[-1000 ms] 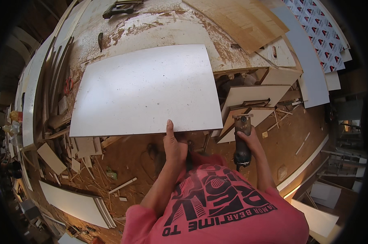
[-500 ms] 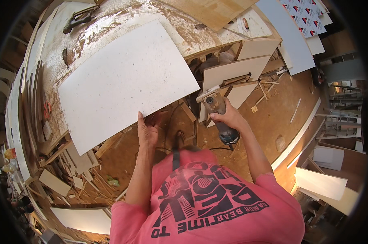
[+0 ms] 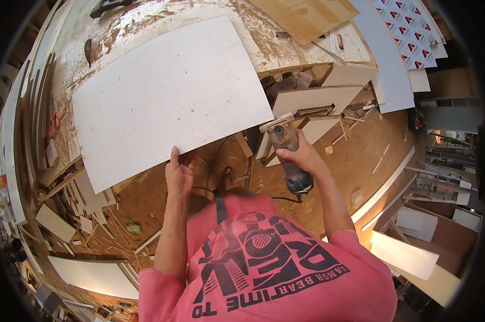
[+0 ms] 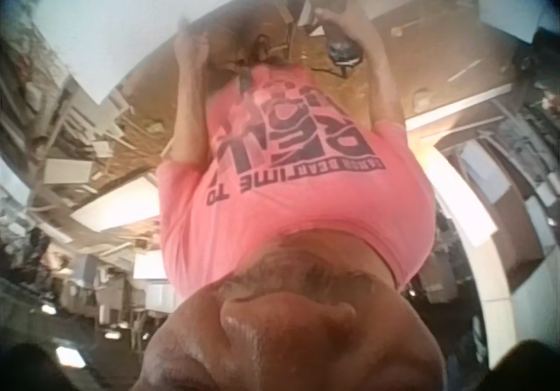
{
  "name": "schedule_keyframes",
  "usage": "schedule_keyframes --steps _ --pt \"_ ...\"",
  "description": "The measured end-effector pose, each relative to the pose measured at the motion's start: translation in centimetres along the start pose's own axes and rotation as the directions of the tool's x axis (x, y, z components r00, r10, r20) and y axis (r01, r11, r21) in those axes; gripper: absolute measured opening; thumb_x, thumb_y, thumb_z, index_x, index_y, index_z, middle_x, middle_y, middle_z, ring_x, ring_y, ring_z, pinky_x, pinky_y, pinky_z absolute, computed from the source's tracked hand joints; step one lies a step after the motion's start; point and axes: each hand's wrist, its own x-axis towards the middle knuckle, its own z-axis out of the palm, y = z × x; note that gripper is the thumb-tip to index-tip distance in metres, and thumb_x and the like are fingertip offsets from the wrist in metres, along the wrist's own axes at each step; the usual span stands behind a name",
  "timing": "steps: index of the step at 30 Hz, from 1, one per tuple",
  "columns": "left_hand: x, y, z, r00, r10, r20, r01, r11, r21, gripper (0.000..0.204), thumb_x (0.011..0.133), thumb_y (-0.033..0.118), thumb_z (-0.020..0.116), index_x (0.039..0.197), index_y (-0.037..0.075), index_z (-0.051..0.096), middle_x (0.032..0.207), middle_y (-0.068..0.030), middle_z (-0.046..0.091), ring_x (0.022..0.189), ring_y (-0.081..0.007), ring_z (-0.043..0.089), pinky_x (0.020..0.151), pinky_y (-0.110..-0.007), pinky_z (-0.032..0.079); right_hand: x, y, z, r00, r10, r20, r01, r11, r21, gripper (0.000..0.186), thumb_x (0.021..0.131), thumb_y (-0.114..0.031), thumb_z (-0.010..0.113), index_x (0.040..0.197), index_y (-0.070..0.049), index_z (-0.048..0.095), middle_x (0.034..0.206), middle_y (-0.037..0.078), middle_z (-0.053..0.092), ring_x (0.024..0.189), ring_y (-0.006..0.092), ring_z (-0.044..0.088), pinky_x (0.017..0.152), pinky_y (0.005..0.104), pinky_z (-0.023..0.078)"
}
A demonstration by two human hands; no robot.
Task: The person uses a handheld router to trim the edges of rectangular wood panels on a workbench, handling a white laminate panel and a plain plywood panel.
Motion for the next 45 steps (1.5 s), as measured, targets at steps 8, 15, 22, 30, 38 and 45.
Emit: schedule_keyframes --steps 8,15,22,30,38,45 --pt "-0.2 0.3 0.3 1.0 -0.012 -0.028 0.012 1.0 0.011 0.039 0.097 0.025 0.059 0.124 -0.001 0.05 0.121 -0.0126 0.058 0.11 -0.0285 0.059 0.096 -0.046 0.051 0.3 -0.5 0.4 1.0 0.022 -0.015 -0.022 0.999 -0.028 0.09 0.069 -0.047 0.079 0.135 0.001 0.039 0.12 0.021 0.059 0.112 0.0295 0.059 0.096 0.0381 0.045" --pt "-0.2 0.5 0.1 0.998 -0.061 -0.019 0.061 0.998 0.012 0.031 0.097 0.021 0.059 0.122 0.004 0.052 0.121 -0.0077 0.06 0.113 -0.0256 0.058 0.098 -0.046 0.049 -0.4 -2.5 0.7 0.996 0.083 -0.044 -0.087 0.992 -0.097 0.089 0.069 -0.046 0.078 0.134 0.002 0.039 0.119 0.023 0.059 0.111 0.0319 0.06 0.095 0.0396 0.045" --pt "-0.4 0.5 0.3 0.996 -0.084 -0.027 0.084 0.996 0.002 0.033 0.096 0.022 0.06 0.122 0.003 0.051 0.119 -0.009 0.059 0.109 -0.0267 0.059 0.095 -0.045 0.051 -1.3 -5.0 1.7 0.991 0.114 -0.067 -0.116 0.993 -0.018 0.089 0.069 -0.045 0.078 0.134 0.002 0.037 0.119 0.024 0.059 0.112 0.0343 0.058 0.096 0.0411 0.044" --pt "-0.7 0.6 0.9 0.997 -0.078 -0.025 0.078 0.997 0.015 0.035 0.096 0.023 0.06 0.119 -0.001 0.051 0.116 -0.0112 0.059 0.105 -0.0256 0.061 0.09 -0.043 0.054 -1.0 -2.9 3.3 0.979 0.045 -0.198 -0.096 0.961 -0.258 0.092 0.07 -0.044 0.076 0.137 0.004 0.033 0.126 0.03 0.053 0.119 0.0409 0.053 0.098 0.0445 0.042" --pt "-0.7 0.7 1.0 0.994 -0.11 -0.016 0.11 0.994 0.012 0.035 0.096 0.025 0.061 0.119 0.0 0.052 0.116 -0.0105 0.058 0.107 -0.0245 0.059 0.09 -0.042 0.053 -1.2 -3.8 4.4 0.986 0.086 -0.145 -0.117 0.969 -0.219 0.096 0.07 -0.045 0.077 0.138 0.005 0.032 0.13 0.031 0.049 0.12 0.0417 0.051 0.1 0.0437 0.042" --pt "-0.9 0.9 1.6 0.987 -0.153 -0.044 0.151 0.987 -0.046 0.034 0.097 0.024 0.06 0.118 -0.001 0.052 0.115 -0.0111 0.057 0.101 -0.0245 0.06 0.087 -0.041 0.055 -1.6 -5.3 7.5 0.991 0.077 -0.11 -0.1 0.97 -0.223 0.097 0.07 -0.045 0.077 0.139 0.006 0.031 0.128 0.033 0.049 0.122 0.0415 0.05 0.101 0.044 0.041"
